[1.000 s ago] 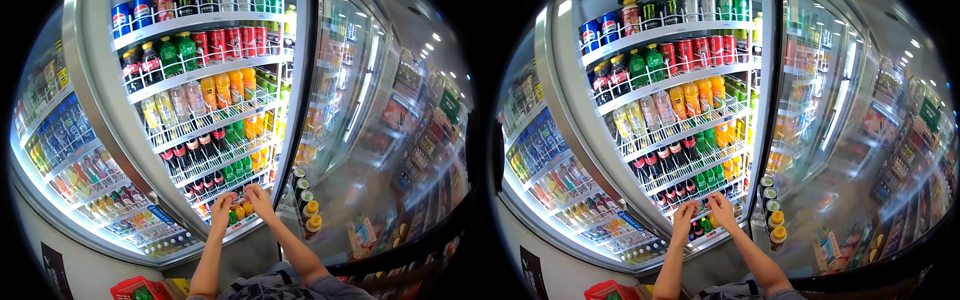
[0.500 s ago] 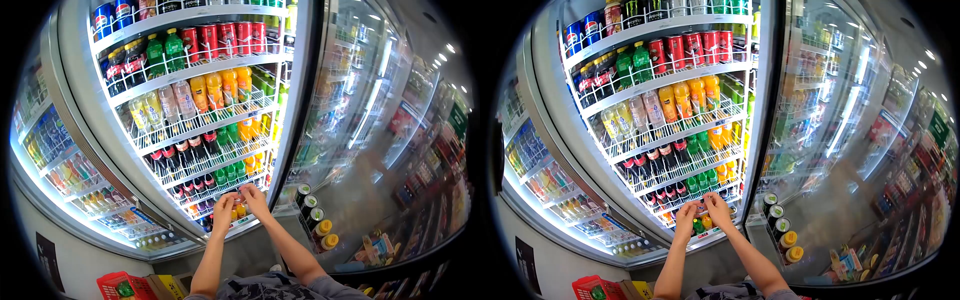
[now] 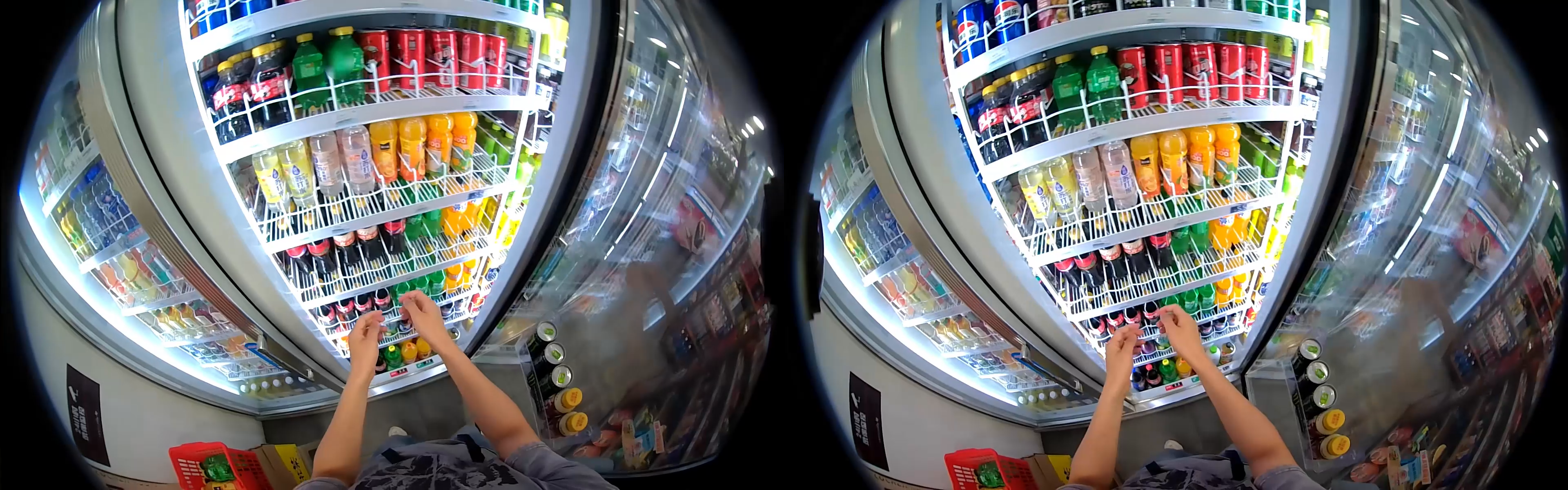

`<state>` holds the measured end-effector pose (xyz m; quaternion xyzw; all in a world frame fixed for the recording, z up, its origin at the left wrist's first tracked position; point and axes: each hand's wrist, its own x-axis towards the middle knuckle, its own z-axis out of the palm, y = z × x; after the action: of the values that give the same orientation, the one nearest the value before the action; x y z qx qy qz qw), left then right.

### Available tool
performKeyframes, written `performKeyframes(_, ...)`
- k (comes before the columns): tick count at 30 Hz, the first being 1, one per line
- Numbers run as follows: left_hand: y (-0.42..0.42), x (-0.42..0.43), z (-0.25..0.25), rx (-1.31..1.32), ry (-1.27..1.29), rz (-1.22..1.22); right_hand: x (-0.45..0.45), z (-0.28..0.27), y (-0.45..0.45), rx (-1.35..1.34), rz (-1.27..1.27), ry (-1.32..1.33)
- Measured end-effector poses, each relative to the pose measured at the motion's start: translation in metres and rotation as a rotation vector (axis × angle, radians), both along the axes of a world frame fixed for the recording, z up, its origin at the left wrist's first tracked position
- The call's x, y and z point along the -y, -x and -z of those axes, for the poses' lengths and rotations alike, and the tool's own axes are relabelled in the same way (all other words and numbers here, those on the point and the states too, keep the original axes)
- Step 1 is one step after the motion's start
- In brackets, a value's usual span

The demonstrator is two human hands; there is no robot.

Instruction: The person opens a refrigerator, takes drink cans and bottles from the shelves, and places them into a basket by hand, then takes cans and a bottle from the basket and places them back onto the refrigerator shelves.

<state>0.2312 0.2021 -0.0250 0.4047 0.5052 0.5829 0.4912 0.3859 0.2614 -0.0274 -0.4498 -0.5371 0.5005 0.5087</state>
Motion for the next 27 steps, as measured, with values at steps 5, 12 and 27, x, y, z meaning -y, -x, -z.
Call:
performKeyframes(5,0.020,-0.017,-0.008,-0.035,-0.030,0.004,-0.021,-0.016,0.032,-0.031,-0.019,-0.031)
performKeyframes(12,0.033,-0.068,-0.085,-0.067,-0.292,-0.057,-0.059,-0.092,0.046,-0.020,-0.045,-0.217)
performKeyframes(27,0.080,-0.147,-0.336,-0.324,-0.839,-0.398,-0.135,-0.308,0.075,-0.128,-0.112,-0.675)
